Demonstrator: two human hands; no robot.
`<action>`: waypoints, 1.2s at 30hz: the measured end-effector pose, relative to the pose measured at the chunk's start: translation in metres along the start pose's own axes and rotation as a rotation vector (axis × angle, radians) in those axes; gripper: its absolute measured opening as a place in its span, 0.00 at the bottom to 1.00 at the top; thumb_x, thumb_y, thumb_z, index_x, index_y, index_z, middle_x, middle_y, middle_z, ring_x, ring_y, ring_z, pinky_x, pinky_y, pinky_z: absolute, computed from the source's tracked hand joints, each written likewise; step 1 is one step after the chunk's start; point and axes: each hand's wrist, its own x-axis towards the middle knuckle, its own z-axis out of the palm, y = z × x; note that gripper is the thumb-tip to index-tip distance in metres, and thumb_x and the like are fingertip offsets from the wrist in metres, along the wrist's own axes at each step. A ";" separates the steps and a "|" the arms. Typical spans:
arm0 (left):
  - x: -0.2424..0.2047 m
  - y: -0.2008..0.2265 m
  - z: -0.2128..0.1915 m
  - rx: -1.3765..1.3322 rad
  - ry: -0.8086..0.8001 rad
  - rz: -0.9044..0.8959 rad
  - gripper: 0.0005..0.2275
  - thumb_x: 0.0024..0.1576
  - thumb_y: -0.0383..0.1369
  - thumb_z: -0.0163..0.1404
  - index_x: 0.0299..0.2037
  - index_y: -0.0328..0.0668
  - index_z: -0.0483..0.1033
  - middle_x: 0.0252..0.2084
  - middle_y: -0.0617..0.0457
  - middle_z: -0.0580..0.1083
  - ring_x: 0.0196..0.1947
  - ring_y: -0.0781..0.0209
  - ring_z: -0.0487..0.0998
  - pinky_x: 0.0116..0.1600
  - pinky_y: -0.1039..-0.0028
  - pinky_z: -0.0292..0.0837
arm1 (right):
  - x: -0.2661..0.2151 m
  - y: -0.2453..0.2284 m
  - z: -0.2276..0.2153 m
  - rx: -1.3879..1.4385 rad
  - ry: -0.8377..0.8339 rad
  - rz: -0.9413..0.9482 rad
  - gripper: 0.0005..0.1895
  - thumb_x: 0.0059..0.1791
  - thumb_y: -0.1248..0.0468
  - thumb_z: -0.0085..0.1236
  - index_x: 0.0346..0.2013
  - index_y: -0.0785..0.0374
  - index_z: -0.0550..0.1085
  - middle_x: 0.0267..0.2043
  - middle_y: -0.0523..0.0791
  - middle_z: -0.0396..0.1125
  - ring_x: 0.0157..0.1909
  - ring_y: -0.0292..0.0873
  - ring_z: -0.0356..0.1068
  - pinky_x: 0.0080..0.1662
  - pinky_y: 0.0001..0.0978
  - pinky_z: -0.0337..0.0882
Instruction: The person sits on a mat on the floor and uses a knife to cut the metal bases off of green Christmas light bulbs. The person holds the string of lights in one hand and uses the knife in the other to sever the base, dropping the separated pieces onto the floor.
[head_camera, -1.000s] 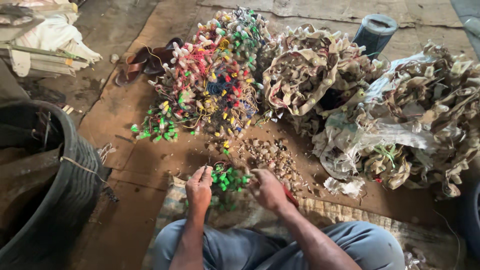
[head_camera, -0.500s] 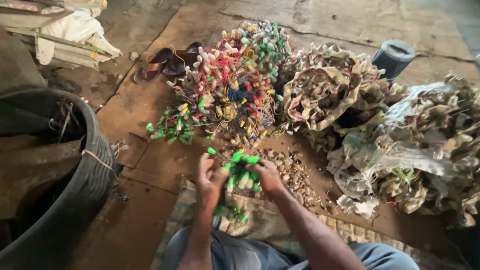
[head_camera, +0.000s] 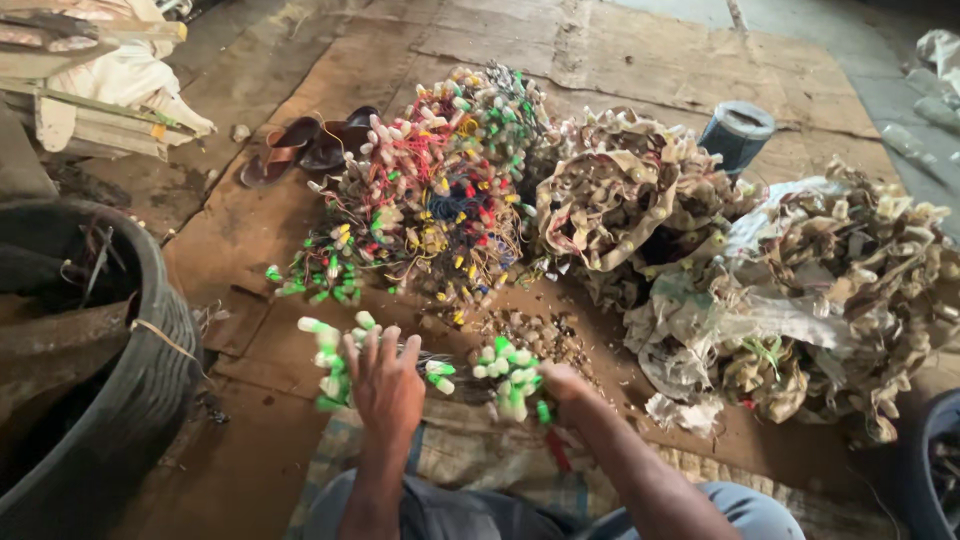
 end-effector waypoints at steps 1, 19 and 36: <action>0.002 0.001 0.014 0.047 -0.076 0.006 0.13 0.56 0.32 0.54 0.51 0.52 0.80 0.62 0.49 0.72 0.67 0.45 0.68 0.68 0.48 0.59 | 0.004 0.011 -0.007 -0.277 0.112 -0.143 0.13 0.49 0.56 0.57 0.33 0.64 0.77 0.26 0.48 0.69 0.26 0.47 0.67 0.29 0.44 0.67; -0.018 0.047 0.092 -0.004 -0.557 0.169 0.06 0.60 0.31 0.51 0.42 0.41 0.80 0.41 0.41 0.80 0.43 0.42 0.83 0.49 0.56 0.77 | -0.109 -0.013 0.045 -1.093 0.090 -0.804 0.16 0.50 0.62 0.56 0.53 0.57 0.76 0.39 0.49 0.76 0.41 0.44 0.76 0.45 0.35 0.75; -0.006 0.083 0.050 -0.652 -0.180 0.310 0.15 0.45 0.30 0.62 0.43 0.34 0.80 0.44 0.40 0.78 0.47 0.37 0.77 0.53 0.54 0.69 | -0.056 0.003 0.037 -0.454 0.040 -0.625 0.15 0.53 0.59 0.54 0.43 0.69 0.79 0.32 0.45 0.73 0.32 0.38 0.70 0.36 0.32 0.71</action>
